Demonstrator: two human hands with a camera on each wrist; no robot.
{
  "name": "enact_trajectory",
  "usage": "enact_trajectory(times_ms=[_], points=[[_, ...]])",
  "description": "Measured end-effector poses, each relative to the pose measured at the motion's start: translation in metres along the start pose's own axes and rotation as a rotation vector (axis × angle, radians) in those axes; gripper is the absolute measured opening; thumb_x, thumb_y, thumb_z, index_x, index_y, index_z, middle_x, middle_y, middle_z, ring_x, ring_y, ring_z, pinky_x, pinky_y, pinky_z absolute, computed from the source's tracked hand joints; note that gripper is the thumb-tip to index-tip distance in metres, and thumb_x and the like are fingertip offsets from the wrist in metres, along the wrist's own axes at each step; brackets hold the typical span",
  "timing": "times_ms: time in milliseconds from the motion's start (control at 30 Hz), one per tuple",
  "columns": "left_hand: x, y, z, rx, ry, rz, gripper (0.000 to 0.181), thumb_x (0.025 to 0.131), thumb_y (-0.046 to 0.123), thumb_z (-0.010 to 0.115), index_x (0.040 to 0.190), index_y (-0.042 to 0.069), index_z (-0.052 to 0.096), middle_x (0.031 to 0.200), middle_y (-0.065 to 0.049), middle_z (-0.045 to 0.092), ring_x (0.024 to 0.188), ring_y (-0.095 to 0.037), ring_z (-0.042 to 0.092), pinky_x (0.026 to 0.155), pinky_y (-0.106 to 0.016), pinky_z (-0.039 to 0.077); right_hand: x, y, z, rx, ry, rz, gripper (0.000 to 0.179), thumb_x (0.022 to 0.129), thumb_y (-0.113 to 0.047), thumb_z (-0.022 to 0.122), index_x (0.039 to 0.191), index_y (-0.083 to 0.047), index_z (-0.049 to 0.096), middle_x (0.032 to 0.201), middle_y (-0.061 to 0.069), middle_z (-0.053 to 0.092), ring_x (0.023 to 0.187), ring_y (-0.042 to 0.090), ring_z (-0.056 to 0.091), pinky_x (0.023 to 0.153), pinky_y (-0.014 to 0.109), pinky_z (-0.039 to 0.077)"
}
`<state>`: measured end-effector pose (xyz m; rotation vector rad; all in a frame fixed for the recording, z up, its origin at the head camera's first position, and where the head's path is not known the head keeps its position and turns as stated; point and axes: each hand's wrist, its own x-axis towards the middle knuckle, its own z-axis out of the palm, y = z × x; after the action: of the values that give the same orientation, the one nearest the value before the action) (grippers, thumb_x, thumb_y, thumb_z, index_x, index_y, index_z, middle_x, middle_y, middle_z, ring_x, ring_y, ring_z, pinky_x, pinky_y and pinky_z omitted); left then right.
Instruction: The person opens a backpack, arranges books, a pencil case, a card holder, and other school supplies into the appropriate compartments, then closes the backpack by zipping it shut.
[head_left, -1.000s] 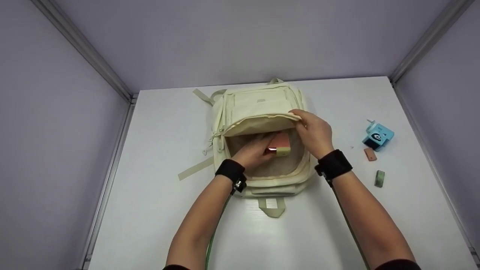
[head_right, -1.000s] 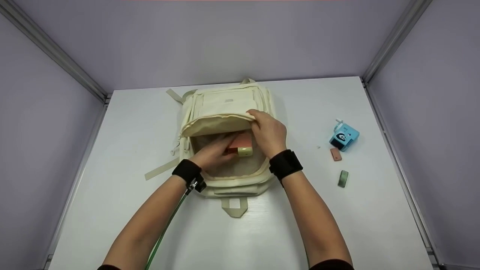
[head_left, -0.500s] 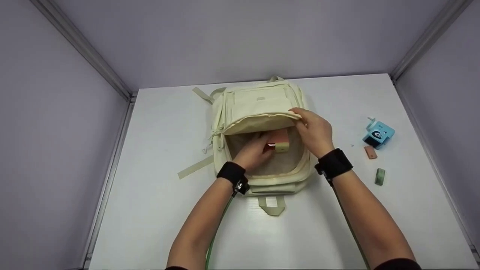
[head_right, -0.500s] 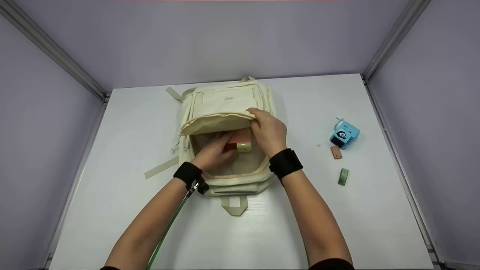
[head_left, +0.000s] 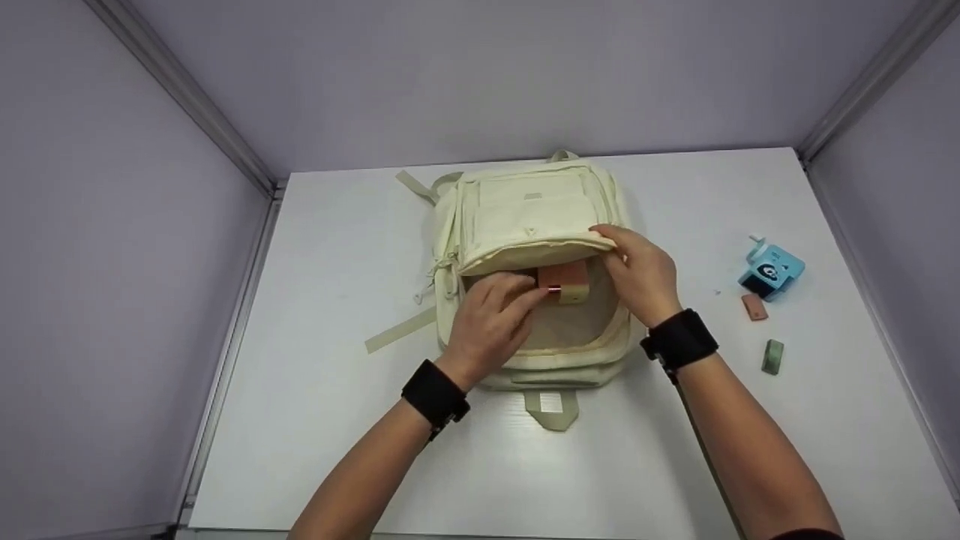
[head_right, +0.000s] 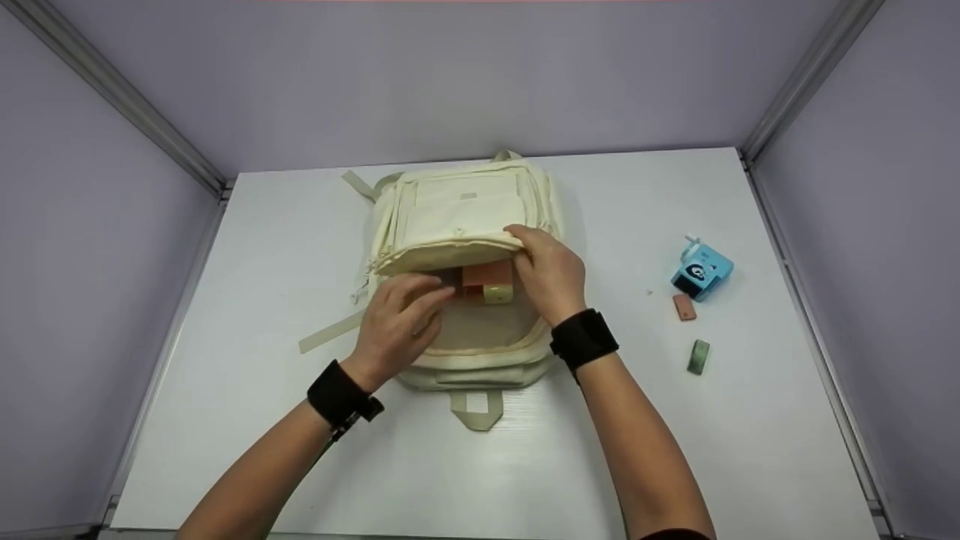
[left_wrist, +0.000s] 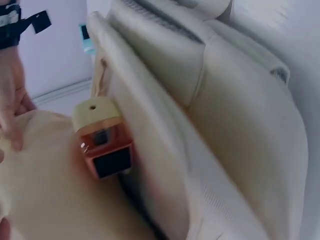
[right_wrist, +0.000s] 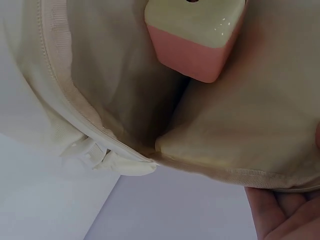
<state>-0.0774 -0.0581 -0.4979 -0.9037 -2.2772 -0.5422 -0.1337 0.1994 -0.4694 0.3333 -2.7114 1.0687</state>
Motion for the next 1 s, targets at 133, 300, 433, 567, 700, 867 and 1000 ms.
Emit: enact_trajectory(times_ms=[133,300,433,567,700,867,1000], points=[[0.009,-0.007,-0.005,0.012,-0.005,-0.127,0.068,0.093,0.018,0.075,0.152,0.008,0.044,0.153,-0.013,0.045,0.14,-0.03,0.042,0.119,-0.04,0.029,-0.015,0.01,0.0,0.042,-0.013,0.003,0.043,0.099,0.0,0.057,0.139,-0.014,0.065,0.14,0.01,0.063,0.131,0.031,0.056,0.105,0.052,0.045],[0.008,-0.014,-0.007,-0.093,-0.223,-0.268,0.055,0.1,0.025,0.069,0.149,0.009,0.051,0.15,-0.007,0.054,0.133,-0.024,0.054,0.11,-0.036,0.041,-0.032,0.022,0.008,0.098,-0.012,-0.046,0.046,0.098,0.004,0.059,0.141,-0.013,0.064,0.143,0.01,0.06,0.135,0.03,0.052,0.11,0.049,0.041],[0.004,-0.015,-0.008,-0.167,-0.337,-0.305,0.033,0.103,0.024,0.064,0.135,0.014,0.065,0.135,-0.002,0.066,0.121,-0.02,0.063,0.101,-0.035,0.05,-0.041,0.033,0.014,0.109,-0.009,-0.112,0.052,0.094,0.01,0.06,0.141,-0.011,0.063,0.144,0.009,0.06,0.137,0.029,0.051,0.112,0.047,0.039],[0.002,-0.016,-0.007,-0.189,-0.38,-0.328,0.027,0.104,0.022,0.062,0.13,0.018,0.069,0.128,0.002,0.07,0.117,-0.017,0.066,0.096,-0.035,0.053,-0.049,0.046,0.017,0.096,-0.025,-0.178,0.061,0.087,0.012,0.061,0.145,-0.009,0.059,0.148,0.01,0.056,0.14,0.029,0.047,0.113,0.048,0.038],[0.0,-0.014,-0.008,-0.204,-0.385,-0.345,0.027,0.105,0.02,0.06,0.13,0.02,0.069,0.125,0.003,0.071,0.113,-0.017,0.068,0.09,-0.036,0.055,-0.056,0.063,0.012,0.094,0.033,-0.184,0.066,0.082,0.012,0.061,0.146,-0.007,0.057,0.15,0.012,0.054,0.142,0.031,0.044,0.115,0.047,0.034],[0.001,-0.012,-0.01,-0.22,-0.38,-0.382,0.027,0.105,0.02,0.059,0.131,0.02,0.07,0.124,0.003,0.072,0.111,-0.017,0.068,0.088,-0.036,0.056,-0.048,0.097,-0.016,0.064,0.232,0.07,0.055,0.09,0.003,0.056,0.144,-0.008,0.059,0.149,0.013,0.054,0.143,0.031,0.043,0.118,0.045,0.03],[0.004,-0.01,-0.011,-0.223,-0.367,-0.415,0.026,0.106,0.021,0.059,0.13,0.02,0.07,0.123,0.004,0.072,0.11,-0.016,0.068,0.087,-0.035,0.056,-0.035,0.133,-0.053,-0.007,0.209,0.337,0.059,0.098,-0.01,0.054,0.156,-0.006,0.042,0.16,0.019,0.035,0.151,0.035,0.023,0.122,0.047,0.017]])
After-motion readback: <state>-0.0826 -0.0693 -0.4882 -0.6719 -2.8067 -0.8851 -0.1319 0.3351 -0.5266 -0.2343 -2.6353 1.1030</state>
